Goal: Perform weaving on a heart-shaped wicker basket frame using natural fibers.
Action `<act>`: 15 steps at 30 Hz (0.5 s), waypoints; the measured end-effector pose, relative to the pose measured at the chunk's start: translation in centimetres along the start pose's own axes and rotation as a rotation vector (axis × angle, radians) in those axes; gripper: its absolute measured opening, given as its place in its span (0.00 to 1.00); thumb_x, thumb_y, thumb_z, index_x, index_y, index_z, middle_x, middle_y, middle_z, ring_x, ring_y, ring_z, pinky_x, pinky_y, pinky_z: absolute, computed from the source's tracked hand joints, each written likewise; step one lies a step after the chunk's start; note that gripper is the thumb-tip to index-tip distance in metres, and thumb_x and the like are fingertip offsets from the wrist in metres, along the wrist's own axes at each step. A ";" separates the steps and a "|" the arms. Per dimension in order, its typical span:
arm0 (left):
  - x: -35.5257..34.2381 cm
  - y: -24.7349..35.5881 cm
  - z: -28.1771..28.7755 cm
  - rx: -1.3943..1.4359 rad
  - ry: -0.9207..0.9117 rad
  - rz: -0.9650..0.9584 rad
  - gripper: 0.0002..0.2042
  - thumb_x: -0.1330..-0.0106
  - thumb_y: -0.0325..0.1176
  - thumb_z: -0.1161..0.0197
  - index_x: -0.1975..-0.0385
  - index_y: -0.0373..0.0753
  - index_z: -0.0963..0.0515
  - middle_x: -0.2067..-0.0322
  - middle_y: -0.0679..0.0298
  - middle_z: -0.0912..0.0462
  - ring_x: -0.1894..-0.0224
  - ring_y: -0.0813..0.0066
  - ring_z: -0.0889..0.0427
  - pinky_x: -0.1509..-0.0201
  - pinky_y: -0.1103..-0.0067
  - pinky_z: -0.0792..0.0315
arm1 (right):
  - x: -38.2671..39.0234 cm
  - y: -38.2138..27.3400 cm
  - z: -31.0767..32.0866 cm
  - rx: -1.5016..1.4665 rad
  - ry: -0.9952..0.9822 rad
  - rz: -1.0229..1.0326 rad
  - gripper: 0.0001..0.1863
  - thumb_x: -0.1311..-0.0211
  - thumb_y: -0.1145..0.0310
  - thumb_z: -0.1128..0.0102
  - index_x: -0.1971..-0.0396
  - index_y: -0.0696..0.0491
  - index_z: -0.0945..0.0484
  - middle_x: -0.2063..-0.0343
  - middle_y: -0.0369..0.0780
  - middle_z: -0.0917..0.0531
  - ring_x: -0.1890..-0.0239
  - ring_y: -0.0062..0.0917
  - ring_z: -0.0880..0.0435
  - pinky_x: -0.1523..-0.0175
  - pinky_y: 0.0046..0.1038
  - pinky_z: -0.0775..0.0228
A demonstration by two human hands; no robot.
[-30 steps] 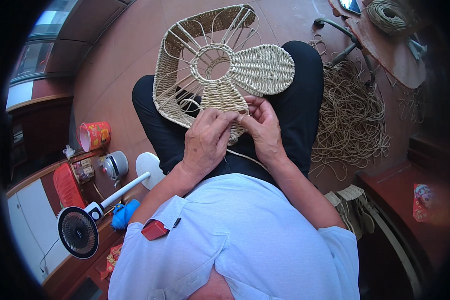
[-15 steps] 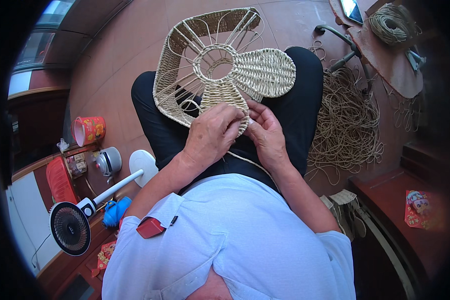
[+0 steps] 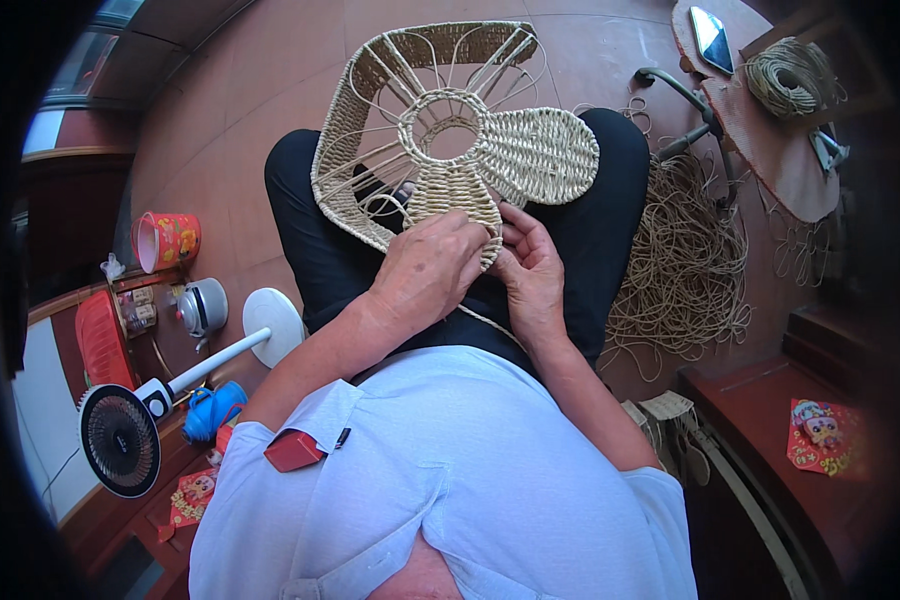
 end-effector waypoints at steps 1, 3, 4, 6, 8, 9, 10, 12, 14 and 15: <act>0.1 -0.2 0.2 0.064 0.030 0.001 0.06 0.28 0.31 0.33 0.57 0.37 0.17 0.60 0.56 0.16 0.54 0.54 0.12 0.48 0.62 0.18 | 0.0 0.0 0.1 0.004 0.014 0.009 0.32 0.22 0.75 0.33 0.23 0.59 0.33 0.39 0.41 0.15 0.40 0.21 0.14 0.37 0.25 0.17; 0.4 -0.7 0.2 0.132 0.058 0.023 0.07 0.28 0.30 0.33 0.56 0.37 0.17 0.60 0.57 0.15 0.55 0.53 0.12 0.49 0.62 0.18 | -0.1 0.1 0.3 0.012 0.028 0.014 0.32 0.22 0.76 0.34 0.23 0.58 0.33 0.40 0.41 0.15 0.41 0.20 0.14 0.38 0.24 0.17; 0.5 -0.9 0.3 0.196 0.085 0.041 0.07 0.28 0.30 0.32 0.55 0.37 0.17 0.60 0.57 0.15 0.55 0.53 0.11 0.49 0.62 0.17 | -0.1 0.2 0.3 -0.004 0.025 0.010 0.31 0.22 0.77 0.35 0.23 0.59 0.33 0.40 0.42 0.15 0.41 0.21 0.14 0.39 0.25 0.16; 0.7 -0.7 0.1 0.224 0.120 0.038 0.08 0.28 0.29 0.33 0.53 0.38 0.16 0.61 0.57 0.14 0.56 0.54 0.11 0.50 0.63 0.17 | -0.1 0.2 0.4 -0.016 0.019 0.009 0.31 0.22 0.78 0.36 0.24 0.60 0.33 0.40 0.42 0.15 0.40 0.22 0.14 0.39 0.26 0.16; 0.8 -0.6 0.2 0.252 0.150 0.034 0.08 0.27 0.29 0.33 0.51 0.38 0.16 0.61 0.58 0.14 0.56 0.54 0.10 0.50 0.63 0.17 | 0.1 0.3 0.7 -0.047 0.056 -0.020 0.31 0.22 0.79 0.37 0.23 0.60 0.34 0.40 0.42 0.15 0.42 0.22 0.14 0.40 0.26 0.16; 0.8 -0.5 0.1 0.232 0.138 0.031 0.09 0.27 0.29 0.33 0.51 0.38 0.16 0.60 0.57 0.14 0.56 0.54 0.10 0.50 0.64 0.16 | 0.1 0.1 0.5 -0.056 0.029 0.000 0.31 0.22 0.79 0.37 0.23 0.60 0.34 0.40 0.42 0.15 0.42 0.22 0.14 0.40 0.26 0.16; 0.8 -0.4 -0.1 0.215 0.107 0.038 0.09 0.27 0.29 0.33 0.50 0.38 0.15 0.60 0.57 0.14 0.55 0.54 0.10 0.49 0.64 0.16 | 0.2 0.1 0.6 -0.041 0.039 -0.005 0.32 0.22 0.80 0.37 0.23 0.60 0.34 0.41 0.42 0.15 0.42 0.22 0.14 0.40 0.26 0.16; 0.7 -0.4 0.0 0.196 0.093 0.040 0.09 0.27 0.30 0.34 0.51 0.38 0.15 0.59 0.57 0.14 0.55 0.55 0.10 0.49 0.63 0.16 | 0.3 0.1 0.6 -0.020 0.050 -0.013 0.32 0.23 0.81 0.38 0.22 0.60 0.34 0.41 0.42 0.15 0.42 0.22 0.14 0.40 0.26 0.16; 0.7 -0.4 -0.1 0.180 0.064 0.050 0.08 0.26 0.30 0.34 0.51 0.38 0.15 0.59 0.57 0.14 0.55 0.55 0.10 0.49 0.63 0.16 | 0.4 -0.2 0.4 -0.005 0.045 0.018 0.32 0.23 0.82 0.39 0.22 0.60 0.34 0.41 0.42 0.15 0.42 0.22 0.14 0.40 0.26 0.16; 0.6 -0.3 -0.2 0.134 0.037 0.047 0.09 0.26 0.31 0.34 0.51 0.38 0.15 0.58 0.56 0.14 0.54 0.55 0.10 0.49 0.63 0.16 | 0.3 -0.2 0.3 0.001 0.041 0.017 0.32 0.23 0.82 0.39 0.22 0.60 0.34 0.41 0.42 0.15 0.42 0.22 0.14 0.40 0.26 0.16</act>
Point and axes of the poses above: each hand's wrist, its own x-axis away from the middle knuckle, its own z-axis out of the back of the hand, y = z × x, the point moved 6 cm from there along -x, towards the middle knuckle
